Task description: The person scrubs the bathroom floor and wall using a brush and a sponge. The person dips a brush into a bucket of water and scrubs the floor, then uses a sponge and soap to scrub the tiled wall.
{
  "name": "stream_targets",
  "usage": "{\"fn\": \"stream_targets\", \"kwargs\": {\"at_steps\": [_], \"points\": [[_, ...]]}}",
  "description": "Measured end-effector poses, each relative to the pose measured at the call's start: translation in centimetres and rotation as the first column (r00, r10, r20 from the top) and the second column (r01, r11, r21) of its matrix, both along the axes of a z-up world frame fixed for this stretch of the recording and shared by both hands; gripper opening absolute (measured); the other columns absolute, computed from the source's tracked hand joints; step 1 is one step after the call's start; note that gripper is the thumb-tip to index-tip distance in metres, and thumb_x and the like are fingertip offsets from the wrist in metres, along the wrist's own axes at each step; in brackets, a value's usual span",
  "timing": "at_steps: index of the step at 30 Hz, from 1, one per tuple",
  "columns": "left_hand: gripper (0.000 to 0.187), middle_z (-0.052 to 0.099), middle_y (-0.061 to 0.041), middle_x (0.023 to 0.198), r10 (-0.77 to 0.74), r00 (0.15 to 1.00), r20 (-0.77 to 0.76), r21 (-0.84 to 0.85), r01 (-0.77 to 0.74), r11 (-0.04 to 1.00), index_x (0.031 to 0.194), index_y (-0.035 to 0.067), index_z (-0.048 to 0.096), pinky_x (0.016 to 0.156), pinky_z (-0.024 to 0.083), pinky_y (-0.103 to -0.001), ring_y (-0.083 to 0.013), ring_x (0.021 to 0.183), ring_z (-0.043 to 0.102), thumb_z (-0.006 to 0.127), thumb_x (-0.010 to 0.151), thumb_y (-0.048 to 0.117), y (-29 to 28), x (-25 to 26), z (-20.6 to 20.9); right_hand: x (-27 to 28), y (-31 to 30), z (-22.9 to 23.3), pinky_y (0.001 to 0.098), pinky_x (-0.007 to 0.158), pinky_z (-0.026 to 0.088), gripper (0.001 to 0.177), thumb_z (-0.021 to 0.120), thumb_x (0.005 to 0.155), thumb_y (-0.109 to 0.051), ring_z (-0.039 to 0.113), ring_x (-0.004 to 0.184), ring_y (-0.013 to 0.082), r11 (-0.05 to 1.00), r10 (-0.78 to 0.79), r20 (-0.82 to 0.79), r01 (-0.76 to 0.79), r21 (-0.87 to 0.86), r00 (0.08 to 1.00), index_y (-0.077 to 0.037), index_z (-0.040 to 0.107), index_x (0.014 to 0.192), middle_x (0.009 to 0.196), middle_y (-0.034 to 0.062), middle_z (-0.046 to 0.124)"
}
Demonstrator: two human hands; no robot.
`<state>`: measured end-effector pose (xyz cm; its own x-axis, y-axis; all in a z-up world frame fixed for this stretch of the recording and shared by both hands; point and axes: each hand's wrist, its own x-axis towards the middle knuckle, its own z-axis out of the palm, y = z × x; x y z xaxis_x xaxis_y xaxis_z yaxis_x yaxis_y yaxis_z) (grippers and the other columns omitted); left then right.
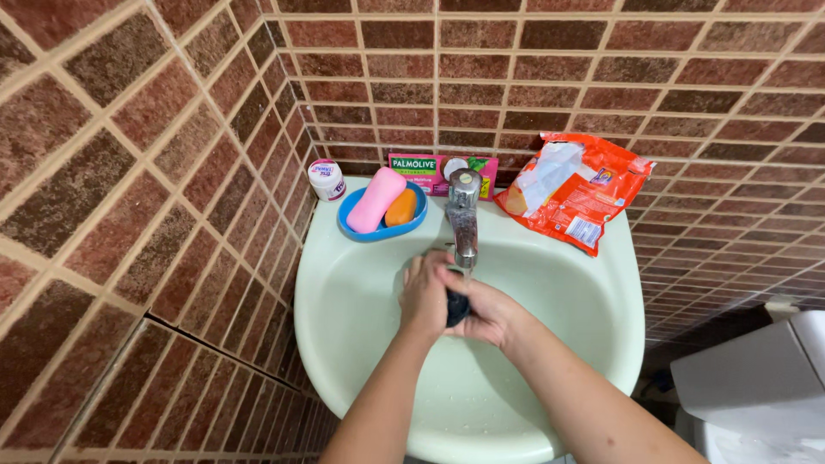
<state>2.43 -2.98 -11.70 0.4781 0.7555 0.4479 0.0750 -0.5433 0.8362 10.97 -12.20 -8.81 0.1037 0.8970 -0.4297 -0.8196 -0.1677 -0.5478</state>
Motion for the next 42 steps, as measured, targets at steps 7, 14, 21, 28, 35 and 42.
{"fn": "stream_targets", "kwargs": {"at_steps": [7,14,21,28,35,42], "points": [[0.051,0.065,0.002,0.089,-0.142,0.987,0.077,-0.931,0.123,0.344,0.119,0.014,0.065,0.074,0.053,-0.045,-0.0159,0.076,0.057,0.032,0.103,0.05,4.0,-0.1,-2.0,0.6,0.3,0.3,0.0265,0.054,0.057,0.049,0.079,0.077,-0.01,0.069,0.083,0.0196,0.993,-0.098,0.283,0.078,0.084,0.954,-0.016,0.062,0.123,0.108,0.008,0.071],[0.03,0.066,0.002,0.084,-0.417,0.906,0.066,-0.954,0.18,0.239,0.119,0.029,0.065,0.061,0.055,-0.038,-0.0138,0.066,0.056,0.044,0.098,0.038,3.2,0.7,-2.7,-0.2,0.0,1.7,0.0277,0.038,0.037,0.033,0.079,0.085,-0.03,0.061,0.055,0.018,0.995,-0.075,0.442,0.094,-0.02,0.894,-0.006,0.066,0.103,0.075,0.0078,0.069],[0.028,0.075,-0.009,0.088,-0.509,0.852,-0.122,-0.554,0.367,0.747,0.106,0.007,0.075,0.067,0.052,-0.034,-0.0149,0.074,0.065,0.055,0.094,0.022,2.8,0.9,-2.3,-0.4,-1.4,2.5,0.0449,0.067,0.055,0.045,0.07,0.086,-0.048,0.069,0.066,0.0294,0.955,0.077,0.997,0.288,-0.077,0.01,-0.004,0.073,0.079,0.065,0.01,0.068],[0.023,0.074,-0.01,0.075,-0.377,0.747,-0.548,-0.171,0.342,0.924,0.079,0.004,0.073,0.069,0.055,-0.041,-0.0252,0.067,0.07,0.064,0.088,0.023,5.0,-2.9,6.4,2.6,-4.9,3.6,0.0448,0.084,0.054,0.054,0.08,0.069,-0.036,0.07,0.09,0.0334,0.978,0.203,0.961,0.096,-0.188,-0.19,-0.011,0.065,0.114,0.098,0.0173,0.073],[0.012,0.059,-0.016,0.069,-0.007,0.71,-0.705,0.172,0.18,0.968,0.077,-0.001,0.063,0.064,0.047,-0.045,-0.0319,0.068,0.058,0.069,0.079,0.009,6.8,-6.6,9.2,2.3,-4.6,3.5,0.044,0.085,0.057,0.049,0.077,0.085,-0.045,0.072,0.091,0.0285,0.995,-0.061,0.995,0.07,0.067,-0.078,-0.009,0.065,0.115,0.101,0.0144,0.074],[0.018,0.063,0.0,0.087,-0.547,0.707,-0.449,-0.268,0.478,0.837,0.096,0.01,0.069,0.066,0.052,-0.03,-0.0136,0.078,0.062,0.068,0.079,0.004,9.2,-7.4,6.9,1.0,-5.0,4.4,0.0464,0.062,0.065,0.046,0.049,0.097,-0.048,0.075,0.079,0.0289,0.989,0.004,0.527,0.075,-0.129,0.85,-0.009,0.058,0.119,0.098,0.0142,0.072]]}}
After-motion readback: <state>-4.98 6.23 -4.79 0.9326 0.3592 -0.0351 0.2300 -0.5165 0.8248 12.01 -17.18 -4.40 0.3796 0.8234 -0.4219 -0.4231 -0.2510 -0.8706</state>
